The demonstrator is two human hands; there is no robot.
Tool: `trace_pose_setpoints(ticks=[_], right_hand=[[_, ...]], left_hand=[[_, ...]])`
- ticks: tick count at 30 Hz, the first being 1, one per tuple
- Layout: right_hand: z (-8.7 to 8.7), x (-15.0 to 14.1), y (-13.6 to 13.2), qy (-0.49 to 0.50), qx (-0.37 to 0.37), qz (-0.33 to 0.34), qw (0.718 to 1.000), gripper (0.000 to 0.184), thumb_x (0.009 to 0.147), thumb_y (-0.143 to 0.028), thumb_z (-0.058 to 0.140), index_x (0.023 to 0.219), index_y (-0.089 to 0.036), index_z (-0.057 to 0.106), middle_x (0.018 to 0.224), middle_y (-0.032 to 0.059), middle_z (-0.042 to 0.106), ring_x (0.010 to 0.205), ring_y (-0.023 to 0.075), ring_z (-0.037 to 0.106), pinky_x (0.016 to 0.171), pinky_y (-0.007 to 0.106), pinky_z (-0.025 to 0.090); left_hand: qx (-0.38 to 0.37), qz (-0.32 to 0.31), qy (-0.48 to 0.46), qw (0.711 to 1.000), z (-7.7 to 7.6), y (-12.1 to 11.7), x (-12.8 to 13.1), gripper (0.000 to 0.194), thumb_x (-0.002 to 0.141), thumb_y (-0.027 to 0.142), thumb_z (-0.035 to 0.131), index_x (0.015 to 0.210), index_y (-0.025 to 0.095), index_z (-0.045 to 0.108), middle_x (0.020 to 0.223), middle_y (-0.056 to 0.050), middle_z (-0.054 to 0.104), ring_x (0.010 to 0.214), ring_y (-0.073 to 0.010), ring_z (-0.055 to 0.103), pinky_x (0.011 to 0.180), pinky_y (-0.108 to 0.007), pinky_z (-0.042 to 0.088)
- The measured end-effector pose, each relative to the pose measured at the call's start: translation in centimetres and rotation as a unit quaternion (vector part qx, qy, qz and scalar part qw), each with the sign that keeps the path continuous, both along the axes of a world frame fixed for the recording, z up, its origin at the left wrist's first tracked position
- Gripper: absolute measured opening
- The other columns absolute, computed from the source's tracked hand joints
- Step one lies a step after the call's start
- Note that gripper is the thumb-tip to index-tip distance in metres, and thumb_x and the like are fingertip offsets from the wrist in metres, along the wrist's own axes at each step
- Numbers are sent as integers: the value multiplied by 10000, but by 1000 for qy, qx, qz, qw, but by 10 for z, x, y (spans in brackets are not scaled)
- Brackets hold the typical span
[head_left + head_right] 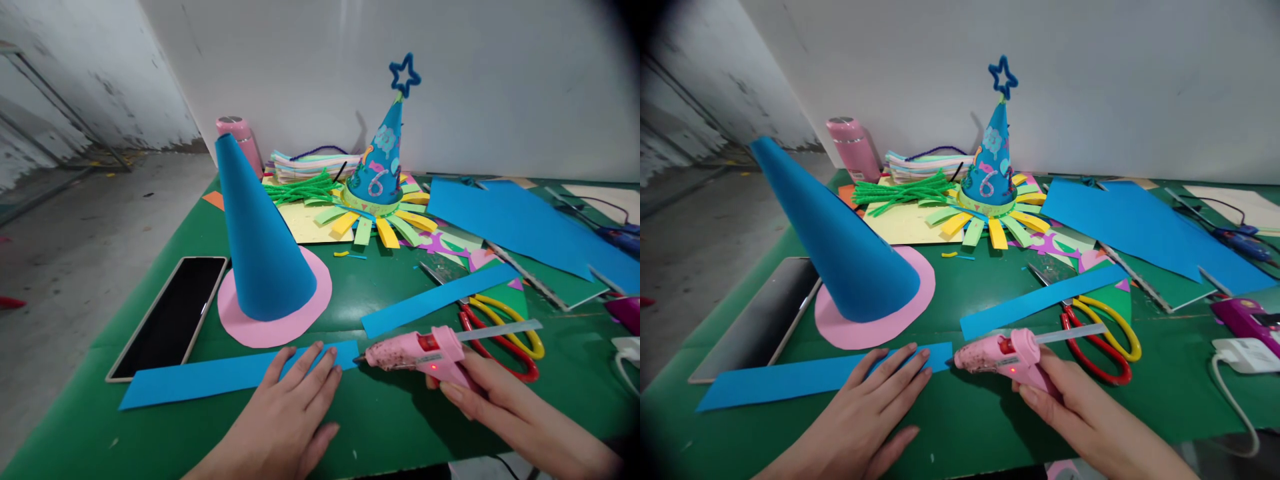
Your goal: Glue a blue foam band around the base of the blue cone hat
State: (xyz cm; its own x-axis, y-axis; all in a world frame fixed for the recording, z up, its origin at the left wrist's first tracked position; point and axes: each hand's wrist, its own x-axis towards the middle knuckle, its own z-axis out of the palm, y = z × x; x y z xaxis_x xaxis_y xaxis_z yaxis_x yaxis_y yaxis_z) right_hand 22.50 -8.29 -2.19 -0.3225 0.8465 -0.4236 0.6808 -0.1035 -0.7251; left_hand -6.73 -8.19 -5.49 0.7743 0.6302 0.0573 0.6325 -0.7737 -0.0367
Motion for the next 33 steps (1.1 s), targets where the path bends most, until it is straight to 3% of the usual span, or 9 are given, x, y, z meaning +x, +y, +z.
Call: trace_pose_setpoints(ticks=[4, 10, 18, 22, 25, 28, 30, 33], right_hand=[[3, -5, 4, 0, 6, -24, 1000, 392, 857, -456, 370, 1175, -249, 470, 870, 40, 554, 739, 167, 529, 669, 246, 470], [2, -4, 3, 13, 1, -31, 999, 411, 858, -443, 380, 1228, -269, 426, 856, 35, 544, 716, 165, 506, 649, 248, 455], [-9, 17, -7, 78, -41, -41, 995, 378, 836, -389, 457, 1202, -293, 447, 1014, 55, 545, 781, 183, 517, 674, 270, 457], [-12, 20, -7, 170, -41, -115, 978, 266, 823, -372, 491, 1062, -269, 546, 771, 18, 550, 632, 138, 473, 558, 238, 419], [-13, 15, -5, 280, -30, -214, 935, 179, 819, -361, 505, 884, -227, 603, 577, -19, 470, 500, 96, 366, 445, 209, 311], [-13, 12, -3, 420, -58, -303, 853, 169, 806, -335, 522, 869, -204, 608, 489, -36, 419, 452, 80, 307, 443, 219, 287], [-12, 14, -1, 489, -80, -324, 806, 196, 803, -327, 517, 900, -185, 611, 460, -44, 385, 428, 69, 272, 450, 229, 306], [-10, 23, -1, 529, -81, -351, 769, 212, 803, -317, 509, 880, -156, 625, 481, -41, 368, 422, 54, 230, 418, 215, 307]], left_hand=[[-1, 2, -9, 1000, -1, 0, 0, 465, 847, 379, 412, 1277, 205, 386, 1337, -12, 410, 1185, -254, 399, 932, -395, 317], [-4, 3, -14, 1000, 0, 1, 0, 466, 845, 389, 416, 1275, 210, 391, 1329, -15, 422, 1185, -249, 399, 946, -379, 301], [5, 6, -14, 1000, -5, -2, -2, 476, 843, 380, 415, 1285, 210, 367, 1354, -39, 386, 1202, -252, 373, 949, -393, 295], [14, 7, -45, 999, -2, -1, -1, 467, 830, 385, 429, 1257, 198, 399, 1314, -81, 438, 1171, -257, 405, 947, -412, 280], [31, 37, -100, 994, 9, 9, 7, 323, 873, 309, 359, 1124, 176, 511, 1151, -92, 574, 1072, -232, 487, 928, -423, 283], [-1, 58, -112, 992, 25, 27, 23, 302, 879, 154, 293, 1025, 143, 557, 971, -84, 626, 903, -203, 550, 849, -409, 349], [-48, 96, -111, 988, 34, 42, 38, 295, 868, 140, 300, 982, 148, 572, 884, -73, 618, 831, -205, 547, 750, -387, 390], [-94, 127, -66, 985, 45, 65, 68, 269, 869, 206, 324, 910, 157, 586, 833, -70, 595, 807, -226, 527, 683, -377, 398]])
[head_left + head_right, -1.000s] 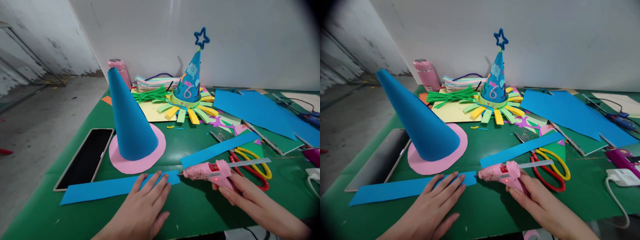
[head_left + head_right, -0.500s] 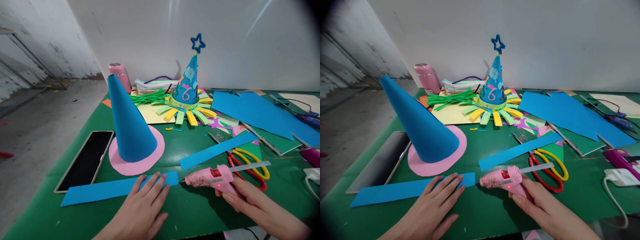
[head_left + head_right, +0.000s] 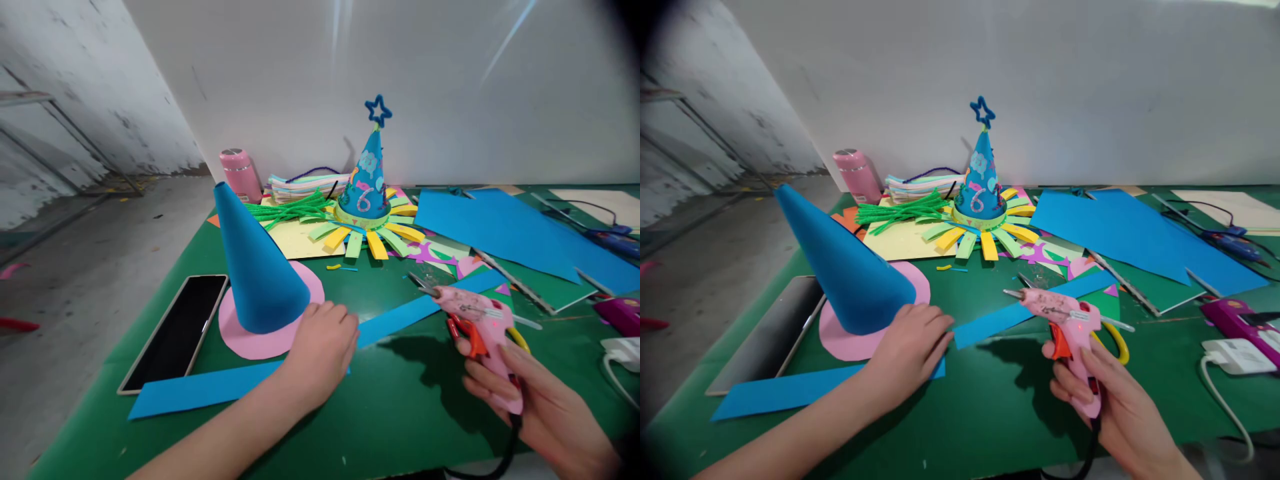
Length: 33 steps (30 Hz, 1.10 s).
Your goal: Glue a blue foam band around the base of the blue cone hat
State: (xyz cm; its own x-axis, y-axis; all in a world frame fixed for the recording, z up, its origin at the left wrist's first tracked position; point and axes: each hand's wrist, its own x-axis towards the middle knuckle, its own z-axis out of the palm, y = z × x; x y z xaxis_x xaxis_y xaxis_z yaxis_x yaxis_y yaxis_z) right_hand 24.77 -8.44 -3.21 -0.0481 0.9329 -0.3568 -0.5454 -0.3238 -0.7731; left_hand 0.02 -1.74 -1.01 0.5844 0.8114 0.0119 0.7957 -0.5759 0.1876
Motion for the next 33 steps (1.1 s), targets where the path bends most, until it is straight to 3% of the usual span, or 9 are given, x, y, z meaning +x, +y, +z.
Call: trace_pose_setpoints(ticks=[5, 10, 13, 18, 23, 27, 33], right_hand=[[2, 14, -7, 12, -23, -74, 997, 202, 785, -314, 529, 845, -155, 639, 488, -59, 291, 430, 55, 207, 421, 212, 356], [3, 19, -15, -20, -28, -112, 993, 242, 782, -348, 505, 850, -164, 647, 508, -64, 228, 438, 73, 180, 379, 217, 336], [2, 20, -18, -55, -19, -110, 992, 269, 789, -367, 488, 840, -161, 653, 516, -66, 201, 437, 79, 176, 380, 235, 332], [0, 20, -17, -55, -12, -90, 994, 246, 786, -353, 497, 847, -170, 649, 507, -64, 213, 438, 79, 182, 411, 249, 359], [0, 19, -18, -16, -31, -114, 993, 246, 788, -349, 493, 853, -165, 643, 502, -62, 222, 443, 76, 166, 383, 220, 344], [1, 22, -22, 7, -44, -132, 990, 241, 785, -336, 502, 858, -156, 645, 493, -61, 235, 441, 70, 182, 380, 205, 350], [1, 25, -27, -14, -38, -148, 988, 242, 779, -337, 508, 869, -160, 645, 499, -63, 230, 431, 65, 187, 384, 213, 366]], left_hand=[[-35, -40, 51, 997, 4, 25, 50, 291, 750, 381, 523, 877, 126, 588, 917, -115, 588, 903, -292, 508, 731, -426, 395], [-91, -69, 84, 990, 4, 31, 73, 250, 694, 276, 572, 869, 99, 606, 888, -137, 618, 855, -277, 562, 735, -426, 410], [-119, -69, 99, 985, 7, 36, 78, 254, 675, 264, 592, 873, 105, 607, 920, -146, 614, 876, -284, 567, 742, -431, 417], [-157, -61, 103, 980, 7, 49, 83, 428, 617, 363, 653, 964, 126, 573, 1035, -157, 573, 923, -303, 555, 728, -436, 439], [-203, -65, 90, 973, 4, 53, 91, 306, 581, 236, 663, 863, 141, 594, 1012, -152, 594, 939, -306, 551, 729, -420, 441], [-231, -56, 36, 971, 5, 50, 91, 211, 588, 152, 607, 796, 130, 587, 902, -141, 621, 840, -295, 579, 654, -388, 447], [-287, -24, -119, 950, 0, 52, 79, 61, 582, 104, 575, 625, 147, 570, 616, -32, 572, 630, -194, 540, 553, -282, 398]])
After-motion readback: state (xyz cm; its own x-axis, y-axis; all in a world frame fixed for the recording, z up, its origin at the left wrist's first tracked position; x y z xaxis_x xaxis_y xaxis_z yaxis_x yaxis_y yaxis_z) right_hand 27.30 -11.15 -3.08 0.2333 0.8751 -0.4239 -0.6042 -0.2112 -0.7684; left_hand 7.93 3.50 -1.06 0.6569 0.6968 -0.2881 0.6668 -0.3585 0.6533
